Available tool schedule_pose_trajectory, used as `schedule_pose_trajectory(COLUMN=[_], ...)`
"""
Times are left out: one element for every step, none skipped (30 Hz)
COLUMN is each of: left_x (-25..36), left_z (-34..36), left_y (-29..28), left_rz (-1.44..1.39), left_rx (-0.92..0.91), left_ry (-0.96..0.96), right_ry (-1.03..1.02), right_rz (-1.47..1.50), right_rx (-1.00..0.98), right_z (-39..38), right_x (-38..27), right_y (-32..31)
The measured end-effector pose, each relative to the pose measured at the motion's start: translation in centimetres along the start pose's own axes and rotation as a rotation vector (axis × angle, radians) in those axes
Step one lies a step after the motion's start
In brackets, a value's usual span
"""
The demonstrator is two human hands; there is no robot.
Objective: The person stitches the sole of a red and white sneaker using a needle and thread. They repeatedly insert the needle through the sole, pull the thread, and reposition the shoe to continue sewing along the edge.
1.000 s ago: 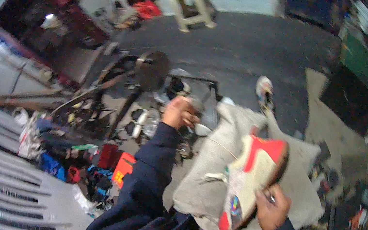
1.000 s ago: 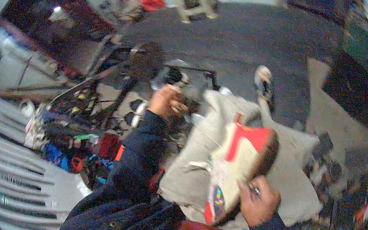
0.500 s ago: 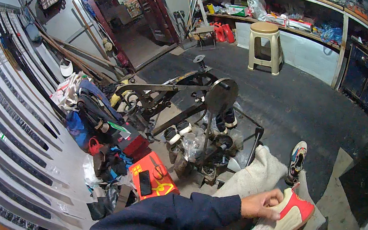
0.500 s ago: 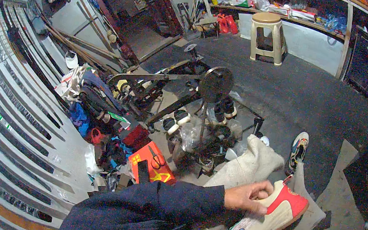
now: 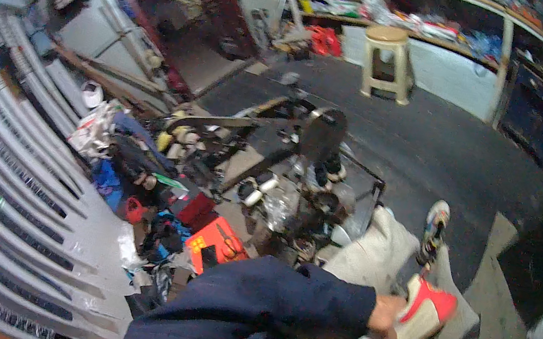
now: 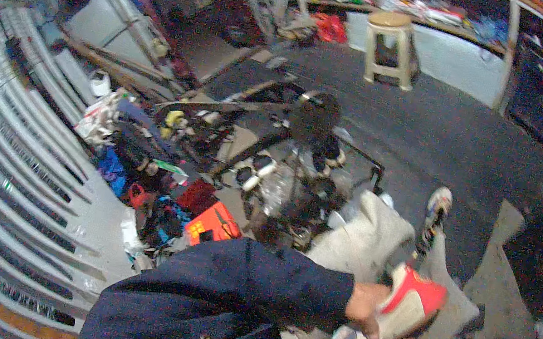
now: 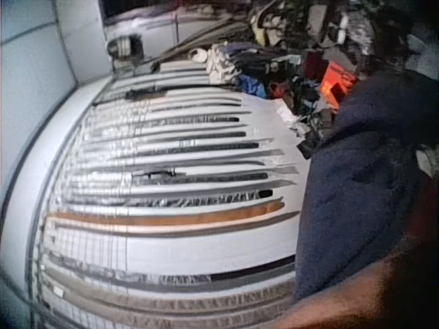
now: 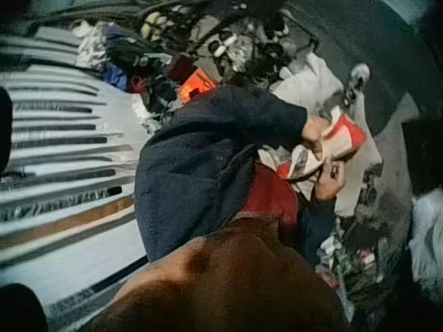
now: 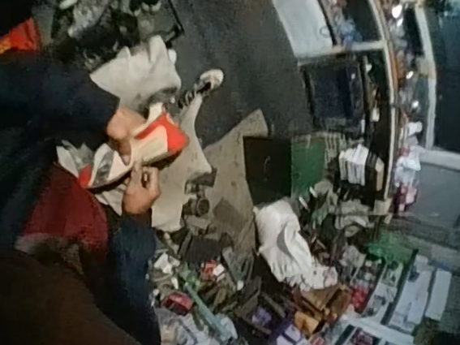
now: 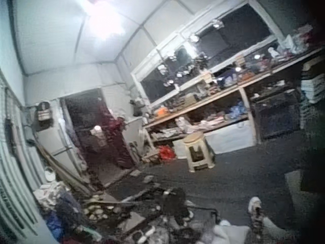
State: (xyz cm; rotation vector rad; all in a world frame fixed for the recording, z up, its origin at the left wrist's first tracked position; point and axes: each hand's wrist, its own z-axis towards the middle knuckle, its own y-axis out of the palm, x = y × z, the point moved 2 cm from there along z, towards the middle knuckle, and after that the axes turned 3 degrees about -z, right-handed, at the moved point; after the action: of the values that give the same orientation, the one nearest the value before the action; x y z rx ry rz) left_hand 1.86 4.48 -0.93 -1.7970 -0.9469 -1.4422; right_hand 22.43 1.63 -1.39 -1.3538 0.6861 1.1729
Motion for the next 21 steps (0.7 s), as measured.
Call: schedule_pose_trajectory(left_x=[-0.2, -0.2, -0.1, -0.1, 0.1, 0.2, 0.5, 1.0, 1.2, 1.5, 1.7, 1.8, 1.8, 1.7, 1.5, 1.3, 1.1, 0.9, 0.7, 0.6, 0.6], left_z=[0.0, -0.5, -0.8, -1.0, -1.1, -1.1, -1.3, -1.2, -1.2, -1.1, -1.1, -1.0, -0.9, -0.9, -0.7, -0.6, -0.5, -0.4, -0.4, -0.4, -0.5], left_y=[-0.1, -0.1, -0.5, -0.8, -0.8, -1.0, -0.9, -1.1, -0.9, -0.8, -0.8, -0.9, -1.0, -1.1, -1.1, -1.1, -1.0, -0.9, -0.9, -0.8, -0.8], left_rz=[0.026, -0.175, -0.206, -0.134, -0.381, -0.465, -0.575, -0.535, -0.565, -0.579, -0.599, -0.629, -0.571, -0.555, -0.584, -0.608, -0.619, -0.592, -0.569, -0.557, -0.530], left_rx=[-0.028, -0.016, 0.005, 0.070, 0.074, 0.089, 0.118, 0.107, 0.114, 0.108, 0.101, 0.094, 0.098, 0.101, 0.086, 0.091, 0.076, 0.088, 0.098, 0.108, 0.136], left_ry=[-0.114, -0.086, -0.083, -0.112, -0.079, -0.133, -0.090, -0.005, -0.014, -0.027, -0.050, -0.049, -0.069, -0.103, -0.105, -0.113, -0.109, -0.133, -0.151, -0.162, -0.167], right_ry=[-0.016, 0.108, 0.155, 0.187, 0.130, 0.284, 0.256, 0.325, 0.307, 0.259, 0.222, 0.267, 0.138, 0.131, 0.086, 0.073, 0.049, 0.033, 0.008, 0.046, 0.079], right_rz=[-0.053, -0.019, 0.068, 0.129, 0.141, 0.298, 0.362, 0.354, 0.282, 0.179, 0.061, -0.047, -0.222, -0.376, -0.353, -0.303, -0.240, -0.180, -0.106, -0.027, 0.052], right_rx=[0.003, -0.044, -0.059, -0.062, 0.033, 0.084, 0.113, 0.213, 0.248, 0.312, 0.326, 0.378, 0.376, 0.368, 0.281, 0.200, 0.130, 0.040, -0.041, -0.101, -0.162], right_z=[0.0, 0.2, 0.4, 0.5, 1.2, 1.2, 1.8, 2.1, 2.7, 3.4, 4.1, 4.2, 3.8, 3.2, 2.3, 1.1, 0.0, -1.1, -1.9, -2.5, -2.9], right_x=[-0.4, -0.5, -0.7, -0.8, -0.8, -0.5, -0.3, 0.3, 0.8, 1.3, 1.8, 2.2, 1.8, 1.6, 1.1, 0.4, -0.2, -0.9, -1.5, -1.9, -2.2], right_y=[0.1, -0.2, -0.5, -1.2, -1.6, -2.7, -4.2, -5.4, -6.8, -7.9, -9.0, -9.5, -10.1, -10.4, -10.1, -9.5, -8.6, -7.5, -6.3, -5.3, -4.5])
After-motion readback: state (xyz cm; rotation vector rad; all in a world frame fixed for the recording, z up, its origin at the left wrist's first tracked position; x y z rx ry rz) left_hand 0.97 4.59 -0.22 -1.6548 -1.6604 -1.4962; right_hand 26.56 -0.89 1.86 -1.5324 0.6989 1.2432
